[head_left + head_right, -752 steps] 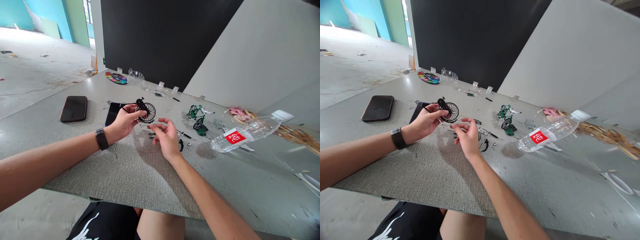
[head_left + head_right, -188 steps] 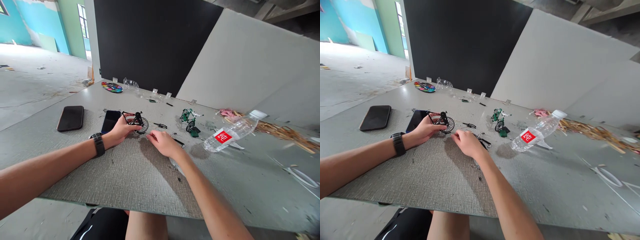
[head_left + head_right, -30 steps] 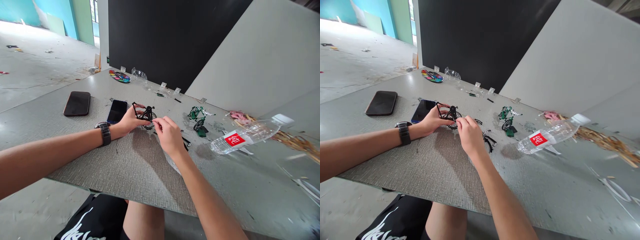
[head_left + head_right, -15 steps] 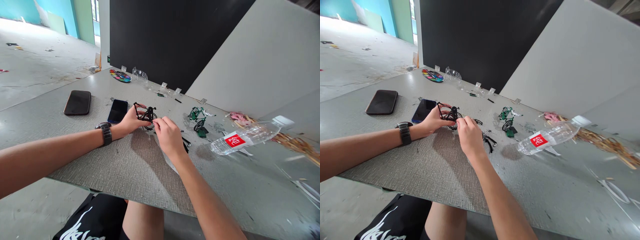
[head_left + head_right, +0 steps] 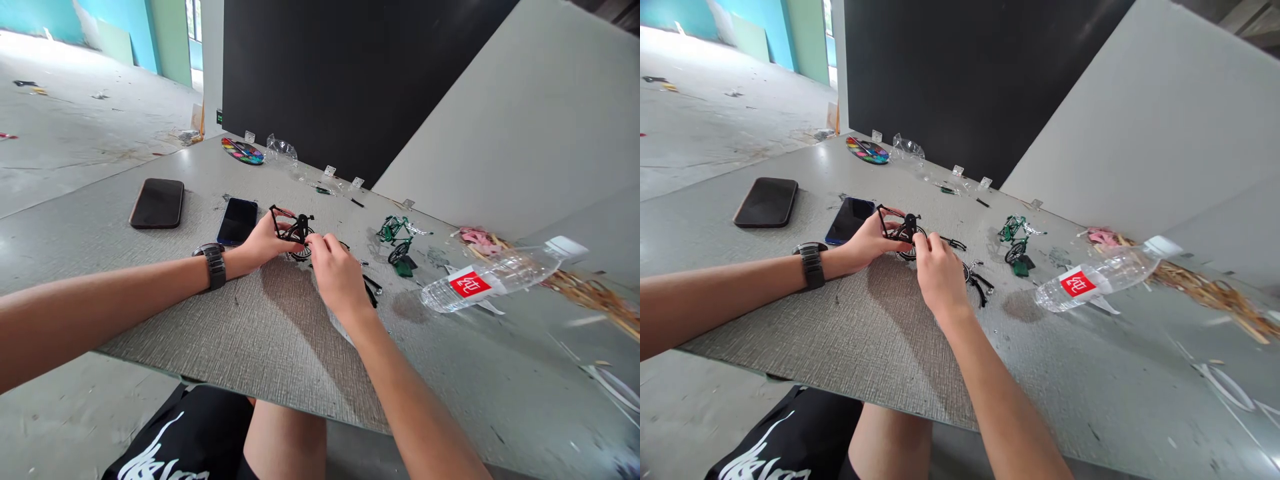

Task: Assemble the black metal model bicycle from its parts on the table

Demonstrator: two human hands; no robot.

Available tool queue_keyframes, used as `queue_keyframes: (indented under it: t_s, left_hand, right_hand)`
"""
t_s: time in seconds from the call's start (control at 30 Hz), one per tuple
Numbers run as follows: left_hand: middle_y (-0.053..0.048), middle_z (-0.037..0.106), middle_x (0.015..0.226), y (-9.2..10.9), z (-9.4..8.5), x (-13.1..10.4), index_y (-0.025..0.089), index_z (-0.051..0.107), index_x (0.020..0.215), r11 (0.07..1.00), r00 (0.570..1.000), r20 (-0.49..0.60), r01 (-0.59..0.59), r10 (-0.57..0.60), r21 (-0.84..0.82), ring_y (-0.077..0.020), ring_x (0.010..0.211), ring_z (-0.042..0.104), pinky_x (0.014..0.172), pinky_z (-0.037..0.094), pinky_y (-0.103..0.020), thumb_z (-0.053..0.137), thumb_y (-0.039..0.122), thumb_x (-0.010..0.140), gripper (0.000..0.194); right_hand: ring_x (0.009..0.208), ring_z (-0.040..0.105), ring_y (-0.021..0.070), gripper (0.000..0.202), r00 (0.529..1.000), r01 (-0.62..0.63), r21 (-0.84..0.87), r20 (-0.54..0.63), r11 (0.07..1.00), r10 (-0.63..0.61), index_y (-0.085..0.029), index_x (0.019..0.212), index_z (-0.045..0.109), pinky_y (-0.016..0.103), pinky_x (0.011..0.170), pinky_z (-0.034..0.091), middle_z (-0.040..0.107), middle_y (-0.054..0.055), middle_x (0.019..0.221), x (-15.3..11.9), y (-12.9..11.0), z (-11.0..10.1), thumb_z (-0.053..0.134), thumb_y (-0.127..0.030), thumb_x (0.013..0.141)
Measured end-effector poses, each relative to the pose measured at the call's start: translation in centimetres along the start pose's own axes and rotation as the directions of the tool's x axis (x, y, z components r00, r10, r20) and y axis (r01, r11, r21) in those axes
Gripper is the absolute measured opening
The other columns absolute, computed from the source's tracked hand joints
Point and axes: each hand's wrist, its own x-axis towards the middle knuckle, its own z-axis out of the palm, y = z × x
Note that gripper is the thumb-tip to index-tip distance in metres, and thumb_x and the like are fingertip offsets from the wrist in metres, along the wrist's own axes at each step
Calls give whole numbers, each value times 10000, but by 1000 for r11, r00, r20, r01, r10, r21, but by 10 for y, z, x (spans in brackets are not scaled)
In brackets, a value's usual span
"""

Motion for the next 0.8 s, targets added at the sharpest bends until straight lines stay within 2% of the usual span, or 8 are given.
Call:
queue_keyframes:
  t_s: [0.2, 0.43, 0.8]
  left_hand:
    - [-48, 685, 947, 1, 0, 0, 174, 495, 1133, 1000, 1000, -5, 17, -17, -7, -177, 844, 670, 761, 514, -332, 817, 29, 560, 673]
    - [-50, 676, 938, 1, 0, 0, 167, 487, 1129, 1000, 1000, -13, 20, -20, -7, -178, 835, 664, 773, 516, -349, 817, 52, 563, 665]
    - [-47, 678, 925, 0, 0, 0, 170, 487, 1110, 999, 1000, -4, 18, -18, 34, -196, 843, 666, 763, 526, -359, 821, 67, 547, 663]
  right_hand:
    - [861, 618, 228, 294, 999, -7, 32, 31, 999, 6, -203, 1168, 574, 323, 586, 337, 669, 93, 995, -1, 2, -2, 366, -116, 980]
    - [788, 614, 205, 320, 996, -26, 37, 81, 999, 23, -206, 1201, 551, 319, 553, 277, 689, 100, 1052, -1, 1, -4, 368, -98, 962]
    - [813, 648, 203, 257, 999, -49, 148, 29, 988, 45, -242, 1166, 543, 312, 568, 322, 717, 71, 1059, -4, 8, 4, 348, -172, 1013]
